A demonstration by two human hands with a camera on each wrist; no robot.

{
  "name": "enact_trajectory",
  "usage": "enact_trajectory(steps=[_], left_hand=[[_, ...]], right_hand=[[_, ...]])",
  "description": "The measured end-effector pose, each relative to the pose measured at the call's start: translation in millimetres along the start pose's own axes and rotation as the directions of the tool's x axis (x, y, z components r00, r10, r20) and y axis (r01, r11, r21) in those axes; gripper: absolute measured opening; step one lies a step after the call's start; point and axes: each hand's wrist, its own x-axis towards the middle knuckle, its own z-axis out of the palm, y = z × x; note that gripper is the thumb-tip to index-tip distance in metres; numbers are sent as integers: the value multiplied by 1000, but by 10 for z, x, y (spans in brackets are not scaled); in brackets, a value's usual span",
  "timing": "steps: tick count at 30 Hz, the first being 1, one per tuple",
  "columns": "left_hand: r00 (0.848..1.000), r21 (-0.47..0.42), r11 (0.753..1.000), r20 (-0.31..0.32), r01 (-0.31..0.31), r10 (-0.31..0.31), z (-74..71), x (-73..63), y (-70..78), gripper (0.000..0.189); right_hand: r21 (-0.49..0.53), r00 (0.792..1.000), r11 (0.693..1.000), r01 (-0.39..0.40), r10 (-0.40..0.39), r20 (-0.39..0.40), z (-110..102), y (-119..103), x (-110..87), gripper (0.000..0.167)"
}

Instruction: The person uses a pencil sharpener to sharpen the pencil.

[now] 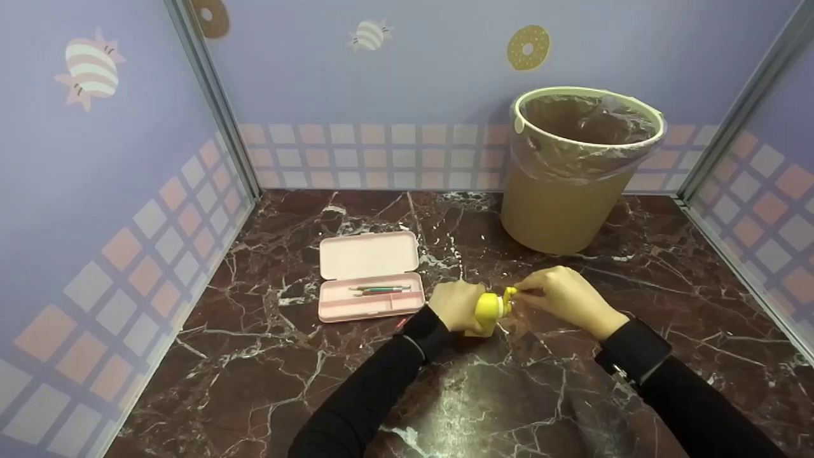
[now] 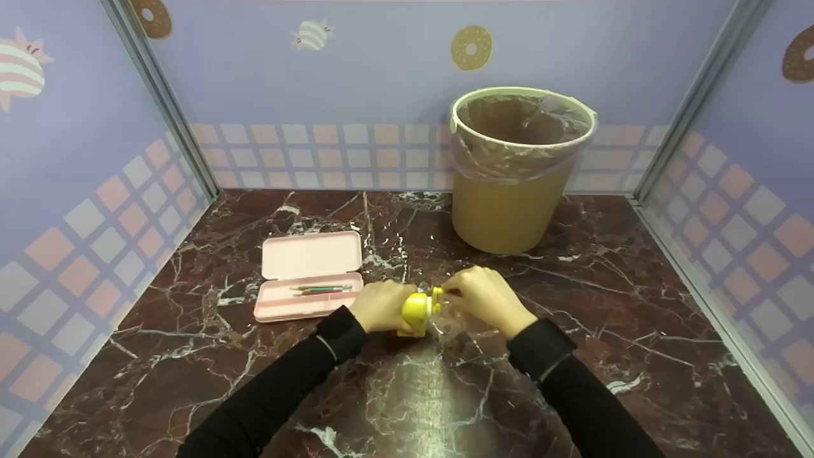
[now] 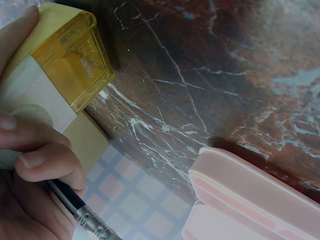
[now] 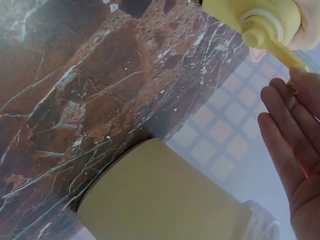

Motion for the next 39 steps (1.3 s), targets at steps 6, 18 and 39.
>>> enact_trajectory(steps=[6,18,39], left_hand=[[1000,2,1000,15,6,-6,-13,-11,16,48],[1000,35,999,6,10,-11,14,-7,53,54],[1000,27,1000,8,14,-14,3,-9,8,59]], right_hand=[[11,995,995,-101,101,3,104,88,75,11],[27,986,988,-149,146,83,459,236,50,5],[146,986,983,-112,92,137,650,100,-271,3]])
